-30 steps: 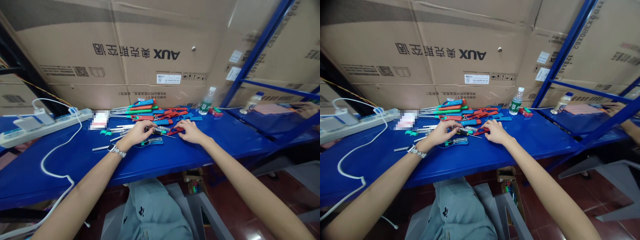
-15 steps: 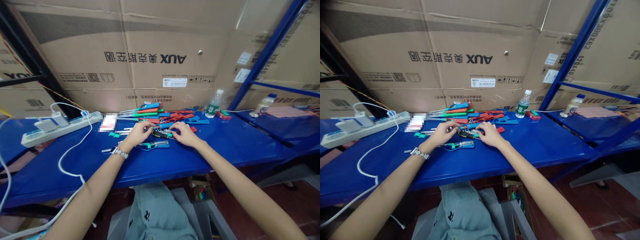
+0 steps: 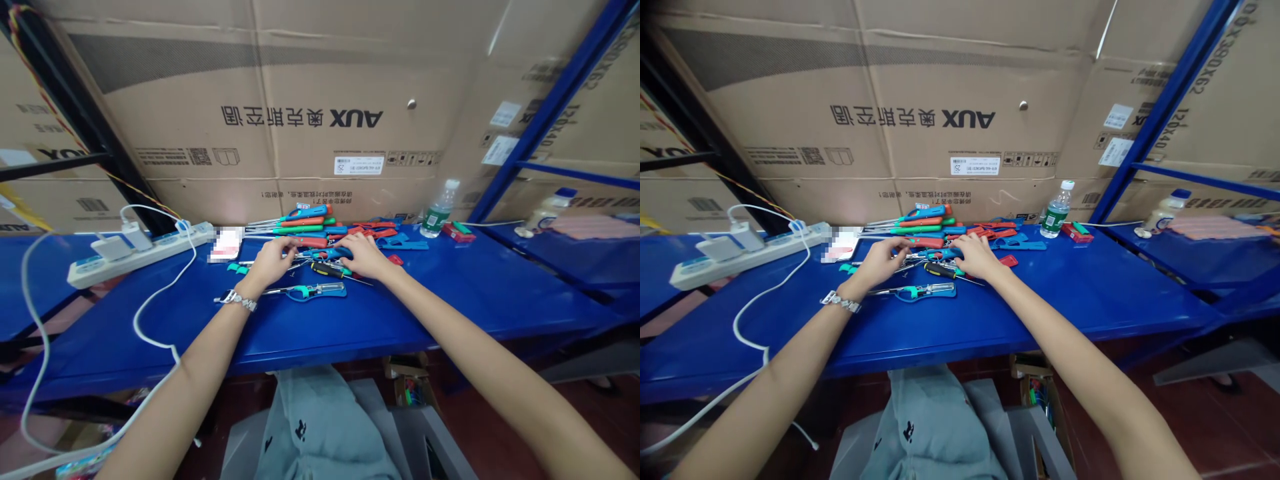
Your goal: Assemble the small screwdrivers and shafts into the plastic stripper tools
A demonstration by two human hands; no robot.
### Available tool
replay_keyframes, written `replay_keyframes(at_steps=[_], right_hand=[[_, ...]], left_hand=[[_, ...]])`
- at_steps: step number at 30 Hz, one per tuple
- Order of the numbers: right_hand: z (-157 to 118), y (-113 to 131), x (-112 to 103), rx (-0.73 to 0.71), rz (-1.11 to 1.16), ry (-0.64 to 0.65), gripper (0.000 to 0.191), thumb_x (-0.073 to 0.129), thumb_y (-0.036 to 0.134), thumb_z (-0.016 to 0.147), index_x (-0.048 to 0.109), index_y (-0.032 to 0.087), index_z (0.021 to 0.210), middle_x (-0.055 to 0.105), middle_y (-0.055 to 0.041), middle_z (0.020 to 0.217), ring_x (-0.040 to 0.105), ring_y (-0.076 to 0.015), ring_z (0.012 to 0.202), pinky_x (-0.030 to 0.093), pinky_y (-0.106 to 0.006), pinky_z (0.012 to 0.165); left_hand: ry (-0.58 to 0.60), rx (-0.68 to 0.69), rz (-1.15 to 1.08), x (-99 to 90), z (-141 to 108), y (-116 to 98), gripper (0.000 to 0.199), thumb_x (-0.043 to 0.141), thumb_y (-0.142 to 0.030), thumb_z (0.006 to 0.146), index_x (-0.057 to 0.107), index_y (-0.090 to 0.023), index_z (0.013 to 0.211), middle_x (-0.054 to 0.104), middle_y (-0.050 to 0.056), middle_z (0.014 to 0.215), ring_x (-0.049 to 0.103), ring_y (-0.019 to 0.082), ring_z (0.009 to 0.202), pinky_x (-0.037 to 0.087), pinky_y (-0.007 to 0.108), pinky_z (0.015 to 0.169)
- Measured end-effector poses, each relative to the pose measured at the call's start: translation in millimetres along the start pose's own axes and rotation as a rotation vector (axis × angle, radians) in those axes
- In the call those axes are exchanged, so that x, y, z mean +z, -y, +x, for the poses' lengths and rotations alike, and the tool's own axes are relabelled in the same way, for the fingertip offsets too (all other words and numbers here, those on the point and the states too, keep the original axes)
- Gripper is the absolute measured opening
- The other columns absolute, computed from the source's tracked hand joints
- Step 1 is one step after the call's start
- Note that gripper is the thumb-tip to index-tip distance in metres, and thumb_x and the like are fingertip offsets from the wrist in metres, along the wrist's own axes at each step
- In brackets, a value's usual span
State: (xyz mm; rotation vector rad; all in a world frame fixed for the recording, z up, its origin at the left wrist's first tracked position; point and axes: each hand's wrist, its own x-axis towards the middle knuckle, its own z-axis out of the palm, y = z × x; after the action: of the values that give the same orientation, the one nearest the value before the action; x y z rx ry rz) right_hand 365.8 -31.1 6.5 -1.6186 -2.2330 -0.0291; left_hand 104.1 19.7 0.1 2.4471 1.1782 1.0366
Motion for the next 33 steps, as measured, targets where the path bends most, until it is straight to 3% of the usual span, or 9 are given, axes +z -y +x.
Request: replay_keyframes(at_steps=[6,10,15,19,23,26,30,33], right_hand=[[25.4,1.4,-6.3,-0.135,-0.115,0.108,0.031,0.07,0.017,0.085,0.072,0.021,0.116,0.073,-0.0113,0.121,0.059,-0.0333,0.118,0.039,-0.053,0.102],[32.8,-3.6,-5.3,-0.167,-0.023,0.132,0.037,0.073,0.014,0.078,0.073,0.022,0.114,0.073,-0.0107,0.118,0.065,-0.0286,0.108,0.046,-0.047,0.097],[28.3,-3.2,-2.5,-0.132,0.158,0.032,0.036,0.074,0.013,0.078,0.075,0.02,0.113,0.073,-0.011,0.114,0.068,-0.0252,0.102,0.052,-0.042,0.093],[2.9,13.9,-6.5,-0.17,0.337,-0.087,0.032,0.073,0.019,0.084,0.076,0.02,0.116,0.073,-0.0099,0.114,0.069,-0.0246,0.106,0.053,-0.042,0.097],[-31.0,36.3,-6.6,-0.257,0.449,-0.047,0.031,0.072,0.025,0.089,0.075,0.025,0.119,0.073,-0.0084,0.119,0.07,-0.0244,0.109,0.054,-0.045,0.099],[-46.9,48.0,-2.3,-0.281,0.451,-0.012,0.028,0.072,0.027,0.09,0.076,0.025,0.118,0.074,-0.0084,0.119,0.069,-0.0247,0.111,0.054,-0.046,0.101],[-50.3,53.9,4.6,-0.299,0.447,-0.014,0.025,0.072,0.027,0.091,0.076,0.025,0.116,0.075,-0.0077,0.116,0.069,-0.0248,0.112,0.052,-0.049,0.106],[-47.1,53.6,8.3,-0.322,0.432,-0.015,0.025,0.073,0.027,0.091,0.076,0.026,0.116,0.075,-0.0076,0.115,0.068,-0.0254,0.112,0.052,-0.051,0.105]], left_hand=[[0.008,0.005,-0.023,-4.4,-0.6,-1.9,0.021,0.055,-0.019,0.091,0.072,-0.017,0.103,0.077,0.009,0.099,0.071,0.024,0.091,0.056,0.039,0.084],[0.002,0.043,-0.057,-5.7,-1.5,-2.2,0.018,0.057,-0.02,0.093,0.072,-0.017,0.102,0.075,0.009,0.099,0.07,0.022,0.09,0.057,0.039,0.086],[-0.026,0.098,-0.079,-6.9,-0.8,-5.2,0.016,0.06,-0.025,0.095,0.071,-0.018,0.104,0.07,0.008,0.104,0.066,0.021,0.095,0.056,0.038,0.085],[-0.1,0.114,-0.12,-13.4,-4.6,-14.1,0.02,0.058,-0.028,0.097,0.07,-0.018,0.109,0.066,0.008,0.107,0.064,0.02,0.092,0.055,0.035,0.081],[-0.091,0.157,-0.179,-26.8,-28.6,-23.4,0.023,0.055,-0.035,0.101,0.07,-0.019,0.109,0.069,0.009,0.11,0.066,0.022,0.1,0.056,0.035,0.084],[-0.03,0.203,-0.149,-37.4,-57.4,-25.7,0.022,0.06,-0.037,0.099,0.07,-0.02,0.109,0.072,0.008,0.106,0.067,0.024,0.103,0.054,0.041,0.095],[0.12,0.166,-0.105,-45.2,-86.7,-23.8,0.039,0.075,-0.045,0.089,0.067,-0.023,0.12,0.07,0.008,0.12,0.065,0.027,0.113,0.053,0.046,0.102],[0.183,0.111,-0.066,-45.2,-92.2,-21.4,0.05,0.08,-0.049,0.084,0.066,-0.024,0.124,0.067,0.009,0.125,0.063,0.029,0.118,0.051,0.049,0.105]])
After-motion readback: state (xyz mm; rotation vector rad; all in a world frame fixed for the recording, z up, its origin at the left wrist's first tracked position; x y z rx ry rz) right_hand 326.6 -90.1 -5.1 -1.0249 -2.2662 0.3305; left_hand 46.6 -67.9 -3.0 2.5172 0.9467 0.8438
